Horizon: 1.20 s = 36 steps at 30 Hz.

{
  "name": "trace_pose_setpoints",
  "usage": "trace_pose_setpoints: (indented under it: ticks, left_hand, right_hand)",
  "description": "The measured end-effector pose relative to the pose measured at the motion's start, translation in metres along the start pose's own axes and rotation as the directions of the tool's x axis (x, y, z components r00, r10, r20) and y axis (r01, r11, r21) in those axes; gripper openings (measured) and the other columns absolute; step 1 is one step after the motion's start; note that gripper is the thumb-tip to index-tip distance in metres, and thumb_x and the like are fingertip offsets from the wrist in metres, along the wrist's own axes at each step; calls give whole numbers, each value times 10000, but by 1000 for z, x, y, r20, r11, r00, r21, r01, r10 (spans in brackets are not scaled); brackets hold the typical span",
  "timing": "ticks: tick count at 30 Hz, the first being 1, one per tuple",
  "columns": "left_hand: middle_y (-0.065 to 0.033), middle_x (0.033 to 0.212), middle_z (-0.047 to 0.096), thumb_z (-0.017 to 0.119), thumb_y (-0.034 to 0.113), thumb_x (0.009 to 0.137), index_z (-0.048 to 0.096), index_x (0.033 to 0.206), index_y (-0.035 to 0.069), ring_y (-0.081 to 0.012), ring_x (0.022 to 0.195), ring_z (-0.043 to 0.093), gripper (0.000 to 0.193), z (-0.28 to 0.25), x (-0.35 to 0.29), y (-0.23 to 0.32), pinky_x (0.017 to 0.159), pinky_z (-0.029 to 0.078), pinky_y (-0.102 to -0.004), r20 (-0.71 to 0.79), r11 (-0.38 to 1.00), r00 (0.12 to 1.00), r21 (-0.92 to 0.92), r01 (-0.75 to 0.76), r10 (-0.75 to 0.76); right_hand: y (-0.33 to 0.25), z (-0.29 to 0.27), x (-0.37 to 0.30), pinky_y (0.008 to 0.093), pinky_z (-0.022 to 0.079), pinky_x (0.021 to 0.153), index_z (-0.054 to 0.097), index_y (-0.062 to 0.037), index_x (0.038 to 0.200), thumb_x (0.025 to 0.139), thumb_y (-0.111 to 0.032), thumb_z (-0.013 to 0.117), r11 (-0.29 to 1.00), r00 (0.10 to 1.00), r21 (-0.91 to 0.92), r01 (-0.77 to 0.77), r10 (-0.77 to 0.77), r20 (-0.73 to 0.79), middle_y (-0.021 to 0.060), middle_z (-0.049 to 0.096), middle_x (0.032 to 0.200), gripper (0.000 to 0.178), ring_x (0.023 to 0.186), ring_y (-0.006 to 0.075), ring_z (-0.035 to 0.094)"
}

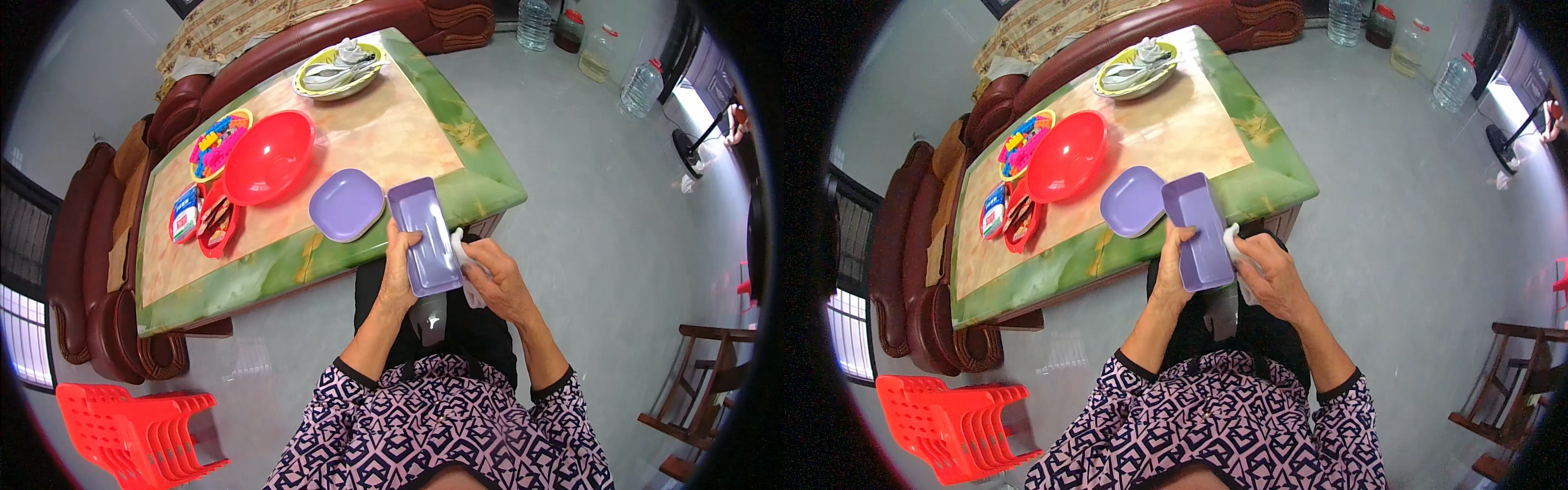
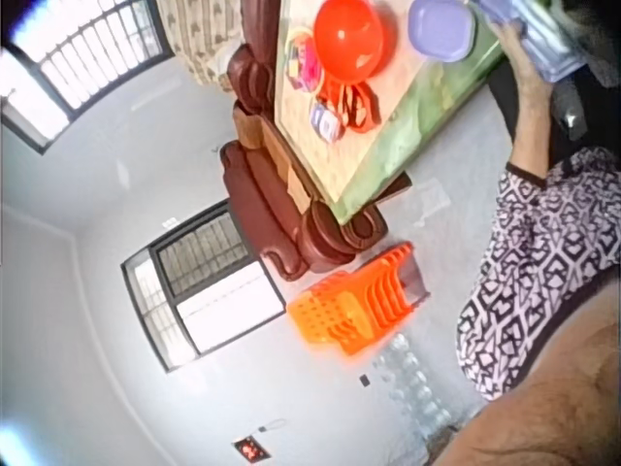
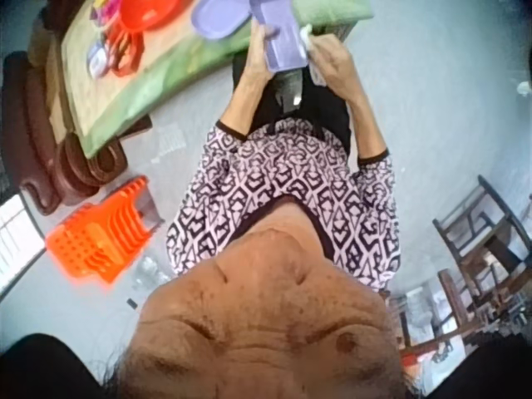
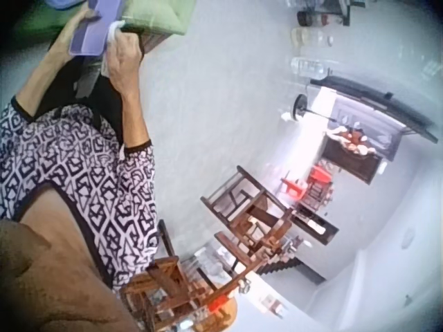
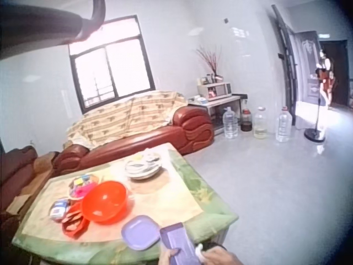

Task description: The person sits on the floor and wipes a table surface with a white cloth. They handle various items on the table, including small red packets, a blue and white package, and a purple plastic container, wiping each item individually before placing them back on the table.

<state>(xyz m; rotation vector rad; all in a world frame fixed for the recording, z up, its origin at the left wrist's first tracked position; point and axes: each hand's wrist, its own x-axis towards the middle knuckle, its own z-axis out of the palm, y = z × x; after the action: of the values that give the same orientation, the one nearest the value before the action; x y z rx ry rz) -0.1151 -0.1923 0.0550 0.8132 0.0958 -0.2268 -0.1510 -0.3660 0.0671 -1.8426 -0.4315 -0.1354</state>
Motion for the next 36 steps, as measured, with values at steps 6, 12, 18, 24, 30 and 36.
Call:
trace_pose_setpoints:
  ticks: [6,12,18,24,30,36]
  left_hand:
    - [-215,1258,539,454,336,982,274,1394,147,-325,1114,584,488,-9,-7,0,902,525,-435,235,930,951,-259,260,-200]
    - [-183,1225,528,510,347,968,112,1482,239,-336,1037,613,659,-7,-10,-2,857,541,-463,247,971,955,-129,202,-166]
    - [-42,1442,371,436,357,1000,195,1490,163,-185,1294,409,579,5,-9,-16,1053,386,-362,160,997,985,-37,63,-56]
    - [-75,1431,379,454,308,1001,165,1496,127,-194,1280,411,601,2,-15,-14,1049,375,-356,80,989,997,146,-31,20]
    - [-63,1397,411,418,324,1013,179,1496,122,-178,1240,433,575,1,-15,-12,1031,381,-337,25,973,999,230,-26,21]
    - [-71,1399,411,443,337,1006,167,1505,131,-179,1242,431,606,9,-15,-20,1019,391,-335,9,965,999,261,-36,34]
  right_hand:
    - [3,-7,3,308,483,758,616,11,1090,867,-33,567,1000,999,-16,-15,15,-29,104,588,908,233,835,211,608]
    - [-20,-12,20,246,505,742,561,-40,1209,942,-77,475,794,877,591,-143,379,-297,56,598,1109,283,879,104,594]
    - [-17,16,40,410,397,954,524,-47,1233,807,-24,586,896,955,-427,120,-222,-197,163,459,1155,432,1064,345,473]
    - [-17,4,21,409,487,807,546,-22,1155,672,-57,668,703,961,-656,275,-192,198,171,448,1146,500,958,326,496]
    - [-38,5,18,288,464,531,568,-66,780,687,-122,626,490,938,-800,346,-180,296,44,481,786,123,741,186,522]
    - [-8,30,51,333,374,530,633,-95,733,673,-200,626,230,941,-950,209,-313,131,27,487,802,121,801,207,496]
